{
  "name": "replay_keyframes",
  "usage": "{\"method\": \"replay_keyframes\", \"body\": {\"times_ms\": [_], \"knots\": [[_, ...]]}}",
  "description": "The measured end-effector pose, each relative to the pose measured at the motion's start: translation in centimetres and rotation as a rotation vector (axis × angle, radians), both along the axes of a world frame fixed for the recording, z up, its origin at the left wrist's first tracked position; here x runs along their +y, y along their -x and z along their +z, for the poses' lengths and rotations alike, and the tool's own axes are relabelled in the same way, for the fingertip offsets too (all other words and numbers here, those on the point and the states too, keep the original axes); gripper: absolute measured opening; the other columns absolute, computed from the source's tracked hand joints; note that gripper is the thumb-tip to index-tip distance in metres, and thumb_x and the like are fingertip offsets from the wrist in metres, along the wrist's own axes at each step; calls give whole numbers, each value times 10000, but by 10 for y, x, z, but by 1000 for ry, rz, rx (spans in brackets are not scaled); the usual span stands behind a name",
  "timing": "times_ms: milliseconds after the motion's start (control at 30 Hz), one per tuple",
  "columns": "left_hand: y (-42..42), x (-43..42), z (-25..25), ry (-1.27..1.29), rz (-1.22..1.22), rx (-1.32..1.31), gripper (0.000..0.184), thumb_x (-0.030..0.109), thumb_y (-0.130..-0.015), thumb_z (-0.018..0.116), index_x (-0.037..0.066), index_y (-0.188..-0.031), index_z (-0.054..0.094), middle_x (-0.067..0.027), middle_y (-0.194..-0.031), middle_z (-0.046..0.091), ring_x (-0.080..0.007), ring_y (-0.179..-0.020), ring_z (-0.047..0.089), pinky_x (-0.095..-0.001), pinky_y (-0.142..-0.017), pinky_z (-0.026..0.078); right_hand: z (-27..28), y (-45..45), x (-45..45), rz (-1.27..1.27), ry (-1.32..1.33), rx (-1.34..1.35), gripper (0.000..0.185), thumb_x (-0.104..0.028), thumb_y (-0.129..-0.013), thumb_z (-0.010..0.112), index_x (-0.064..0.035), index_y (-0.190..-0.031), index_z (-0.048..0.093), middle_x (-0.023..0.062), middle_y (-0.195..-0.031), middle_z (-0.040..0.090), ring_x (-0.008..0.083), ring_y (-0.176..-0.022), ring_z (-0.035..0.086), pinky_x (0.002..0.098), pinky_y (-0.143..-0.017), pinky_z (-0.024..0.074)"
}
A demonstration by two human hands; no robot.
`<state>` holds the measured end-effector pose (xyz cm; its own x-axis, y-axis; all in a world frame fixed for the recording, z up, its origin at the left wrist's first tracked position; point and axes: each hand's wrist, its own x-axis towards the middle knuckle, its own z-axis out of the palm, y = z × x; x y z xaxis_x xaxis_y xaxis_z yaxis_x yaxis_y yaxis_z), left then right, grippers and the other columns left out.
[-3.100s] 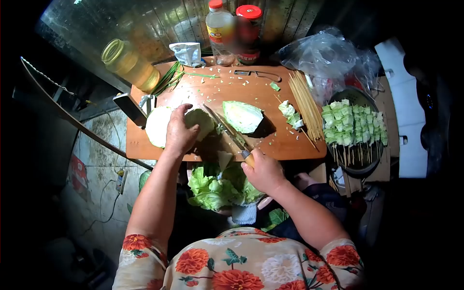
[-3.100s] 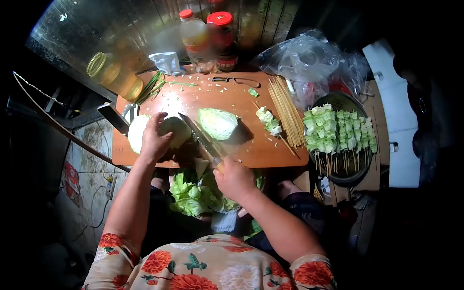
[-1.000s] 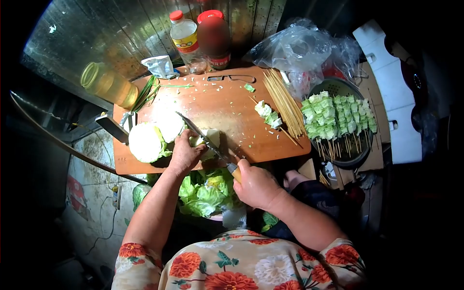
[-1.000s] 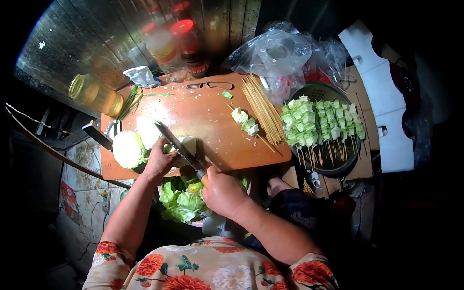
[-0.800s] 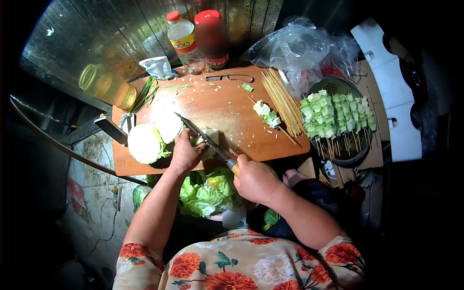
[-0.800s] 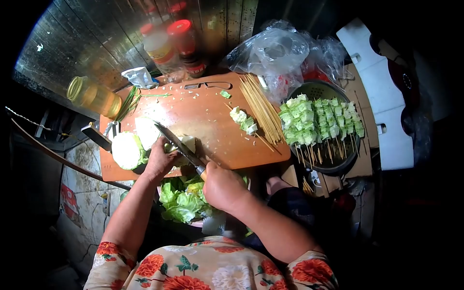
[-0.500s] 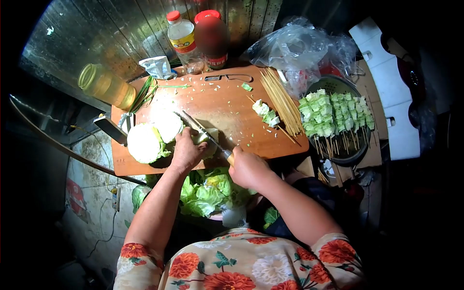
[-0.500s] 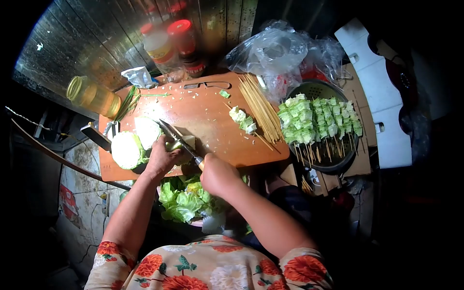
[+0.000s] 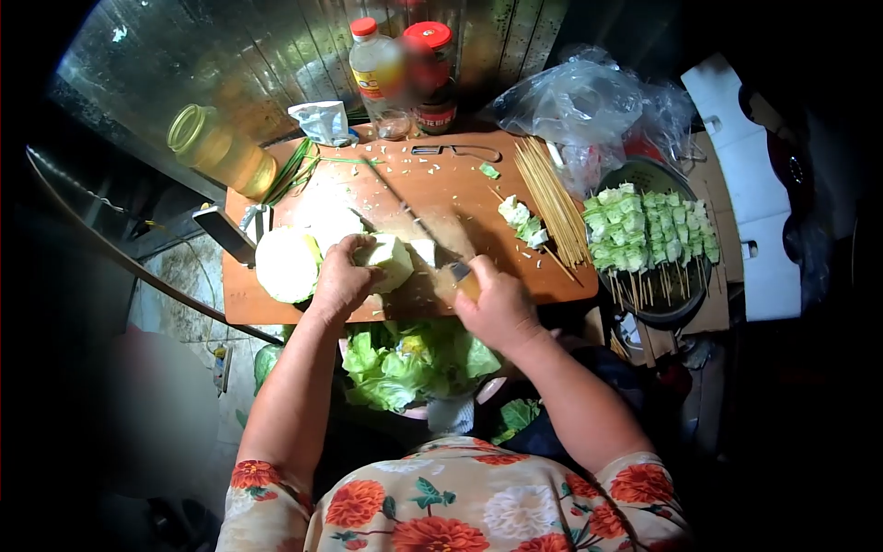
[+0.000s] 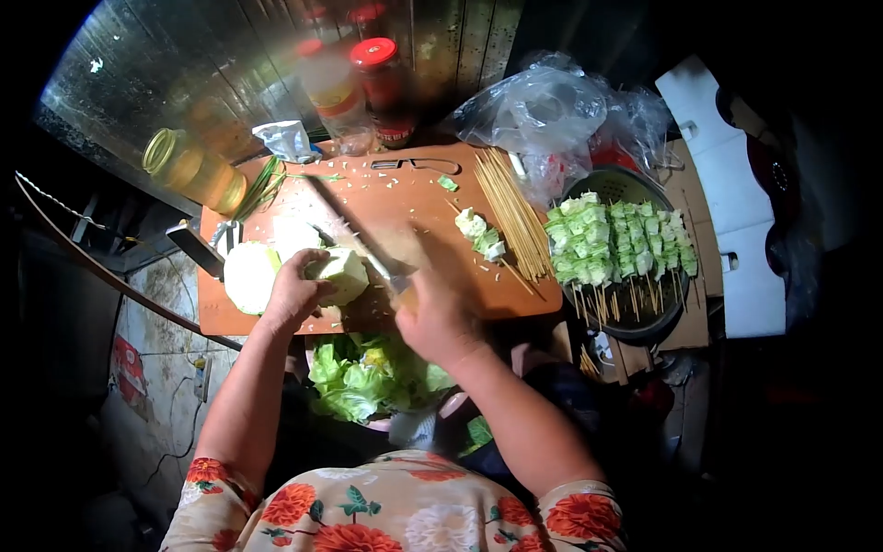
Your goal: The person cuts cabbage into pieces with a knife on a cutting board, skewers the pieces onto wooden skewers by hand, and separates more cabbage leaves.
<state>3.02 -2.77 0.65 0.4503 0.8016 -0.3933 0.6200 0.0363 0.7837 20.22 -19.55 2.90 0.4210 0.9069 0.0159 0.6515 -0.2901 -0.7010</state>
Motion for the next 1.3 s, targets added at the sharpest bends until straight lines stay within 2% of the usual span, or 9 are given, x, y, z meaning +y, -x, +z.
{"method": "replay_keyframes", "body": {"times_ms": [167, 267, 300, 533, 600, 733, 967, 1133, 1300], "knots": [[10, 10, 28, 309, 169, -374, 491, -167, -680, 557, 3, -1141, 559, -114, -1146, 585, -209, -925, 604, -312, -800, 526, -25, -22, -8, -43, 226, -83, 273, -209, -766, 585, -52, -983, 532, 227, -795, 630, 428, -770, 609, 514, -693, 487], [21, 21, 33, 445, 258, -633, 505, -167, -677, 525, 8, -1149, 560, -127, -1137, 589, -231, -919, 621, -313, -783, 532, -30, -23, -23, 19, 311, -123, 238, -191, -752, 575, -58, -946, 538, 220, -780, 626, 431, -757, 602, 514, -687, 481], [24, 24, 31, 455, 281, -708, 512, -142, -683, 513, 3, -1171, 561, -109, -1023, 633, -198, -769, 638, -300, -693, 540, -29, -22, -27, 44, 344, -111, 238, -190, -750, 577, -61, -947, 539, 218, -782, 627, 428, -759, 603, 512, -686, 480], [38, 33, 30, 476, 308, -1100, 614, -26, -654, 515, -20, -1268, 508, -148, -1077, 613, -207, -848, 623, -327, -774, 516, -25, -29, -49, 353, 335, -127, 277, -216, -715, 624, -82, -949, 561, 190, -793, 643, 395, -782, 626, 483, -715, 497], [36, 32, 32, 422, 332, -1101, 630, -1, -650, 521, -21, -1279, 499, -143, -1082, 602, -197, -887, 604, -334, -818, 502, -14, -30, -52, 528, 416, -105, 252, -212, -702, 625, -86, -914, 574, 184, -787, 643, 387, -785, 628, 477, -717, 498], [35, 40, 24, 440, 396, -1104, 628, -2, -666, 499, -3, -1293, 492, -121, -983, 598, -195, -823, 585, -328, -793, 501, 10, -43, -49, 508, 451, -47, 279, -219, -680, 626, -115, -939, 628, 165, -824, 654, 366, -796, 631, 452, -727, 506], [22, 34, 18, 353, 630, -832, 381, 36, -756, 512, 52, -1136, 514, -96, -875, 579, -212, -742, 577, -376, -668, 516, 11, -62, -45, 22, 157, -168, 288, -186, -701, 626, -60, -958, 588, 180, -803, 642, 386, -764, 621, 450, -686, 496], [-17, -8, -10, 350, 540, -675, 523, 61, -739, 750, 31, -1144, 422, -110, -918, 586, -195, -754, 613, -281, -601, 514, -21, -52, -37, -59, 214, -328, 349, -166, -748, 571, -44, -1070, 516, 194, -930, 619, 382, -803, 624, 472, -721, 502], [-25, -48, -67, 108, 490, -245, 513, 144, -735, 778, -35, -1097, 463, -150, -1034, 555, -237, -910, 567, -321, -804, 490, -41, -47, -37, -68, 455, -393, 299, -158, -783, 634, -56, -1013, 473, 186, -981, 574, 381, -866, 603, 474, -757, 488]]}}
